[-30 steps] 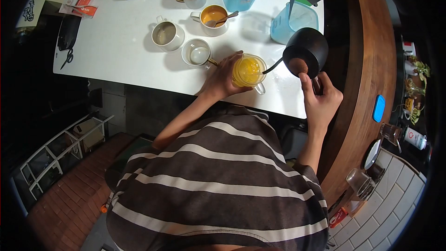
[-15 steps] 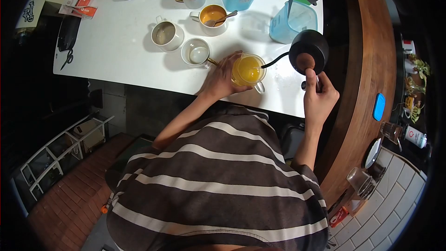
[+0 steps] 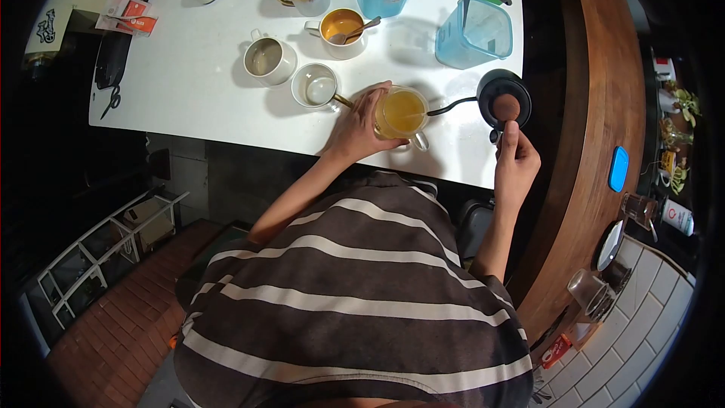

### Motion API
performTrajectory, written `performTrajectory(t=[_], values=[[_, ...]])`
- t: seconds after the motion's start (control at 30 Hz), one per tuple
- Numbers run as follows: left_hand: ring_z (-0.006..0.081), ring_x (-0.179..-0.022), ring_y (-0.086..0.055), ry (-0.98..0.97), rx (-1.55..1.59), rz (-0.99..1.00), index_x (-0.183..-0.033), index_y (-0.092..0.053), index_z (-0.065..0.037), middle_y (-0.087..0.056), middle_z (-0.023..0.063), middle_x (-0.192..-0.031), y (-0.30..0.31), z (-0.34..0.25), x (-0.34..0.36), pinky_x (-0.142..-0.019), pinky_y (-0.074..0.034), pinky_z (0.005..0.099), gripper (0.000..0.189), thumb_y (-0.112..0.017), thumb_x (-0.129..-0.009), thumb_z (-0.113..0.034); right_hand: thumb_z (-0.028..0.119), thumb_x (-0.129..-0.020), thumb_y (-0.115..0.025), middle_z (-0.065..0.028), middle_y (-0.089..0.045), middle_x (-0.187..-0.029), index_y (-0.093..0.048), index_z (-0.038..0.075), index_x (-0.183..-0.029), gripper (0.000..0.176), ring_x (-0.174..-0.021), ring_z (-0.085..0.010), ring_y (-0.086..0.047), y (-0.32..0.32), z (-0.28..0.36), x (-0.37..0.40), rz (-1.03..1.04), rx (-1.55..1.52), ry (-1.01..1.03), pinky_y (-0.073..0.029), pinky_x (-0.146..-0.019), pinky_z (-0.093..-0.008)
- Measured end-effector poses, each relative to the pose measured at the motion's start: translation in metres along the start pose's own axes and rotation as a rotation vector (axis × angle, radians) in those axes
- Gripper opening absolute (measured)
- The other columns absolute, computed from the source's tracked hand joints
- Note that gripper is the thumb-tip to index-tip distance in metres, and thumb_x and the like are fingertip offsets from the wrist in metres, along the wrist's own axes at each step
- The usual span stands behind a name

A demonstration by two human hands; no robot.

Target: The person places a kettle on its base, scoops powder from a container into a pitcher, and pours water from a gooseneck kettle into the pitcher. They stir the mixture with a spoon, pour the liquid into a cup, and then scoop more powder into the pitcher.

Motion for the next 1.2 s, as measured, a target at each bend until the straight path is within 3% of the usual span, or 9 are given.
performTrajectory(t=[0.37,0.7,0.8,0.97,1.2], values=[[0.0363,-0.130,-0.048,0.005,0.002,0.007,-0.145,-0.024,0.000,-0.045,0.0192,-0.144,0.001,-0.003,-0.001,-0.110,-0.040,0.0452,0.116,-0.091,-0.063,-0.046,0.042,-0.093,-0.070,0.0021,-0.028,-0.056,-0.042,-0.002,-0.062,0.060,-0.056,-0.0083,-0.025,-0.004,0.016,0.000,-0.059,0.077,0.133,-0.017,-0.049,-0.0309],[0.0373,-0.131,-0.047,-0.009,0.030,-0.006,-0.146,-0.023,-0.001,-0.044,0.0184,-0.145,-0.002,0.000,0.000,-0.112,-0.039,0.0456,0.116,-0.092,-0.062,-0.043,0.043,-0.095,-0.067,0.0006,-0.032,-0.055,-0.052,-0.004,-0.066,0.057,-0.055,-0.0081,-0.027,-0.006,0.010,0.004,-0.037,0.133,0.143,-0.020,-0.048,-0.0300],[0.0375,-0.132,-0.046,0.029,0.042,0.023,-0.146,-0.024,-0.001,-0.044,0.0187,-0.145,-0.006,0.005,0.002,-0.112,-0.039,0.0453,0.116,-0.092,-0.061,-0.041,0.049,-0.099,-0.059,0.0048,-0.041,-0.055,-0.052,0.001,-0.065,0.059,-0.053,-0.0045,-0.035,-0.009,-0.016,0.002,0.039,0.047,0.014,-0.026,-0.049,-0.0245],[0.0377,-0.133,-0.044,0.051,0.062,0.016,-0.144,-0.030,0.000,-0.043,0.0200,-0.145,-0.005,0.003,0.001,-0.112,-0.038,0.0458,0.111,-0.092,-0.061,-0.041,0.059,-0.100,-0.048,0.0071,-0.037,-0.052,-0.051,0.010,-0.067,0.060,-0.043,-0.0020,-0.030,-0.013,-0.045,0.007,0.145,-0.184,-0.351,-0.019,-0.042,-0.0214],[0.0386,-0.132,-0.044,0.056,0.047,0.030,-0.145,-0.030,0.000,-0.043,0.0205,-0.145,-0.005,0.000,-0.001,-0.112,-0.038,0.0467,0.111,-0.091,-0.061,-0.040,0.065,-0.098,-0.046,0.0084,-0.030,-0.051,-0.048,0.013,-0.067,0.061,-0.041,-0.0028,-0.024,-0.017,-0.074,0.010,0.259,-0.379,-0.501,-0.015,-0.040,-0.0221]])
Point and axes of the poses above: each hand's wrist, its own x-axis away from the middle knuckle, its own y-axis out of the back of the hand, z = x × y, the point moved 6 cm from there along -x, towards the middle knuckle
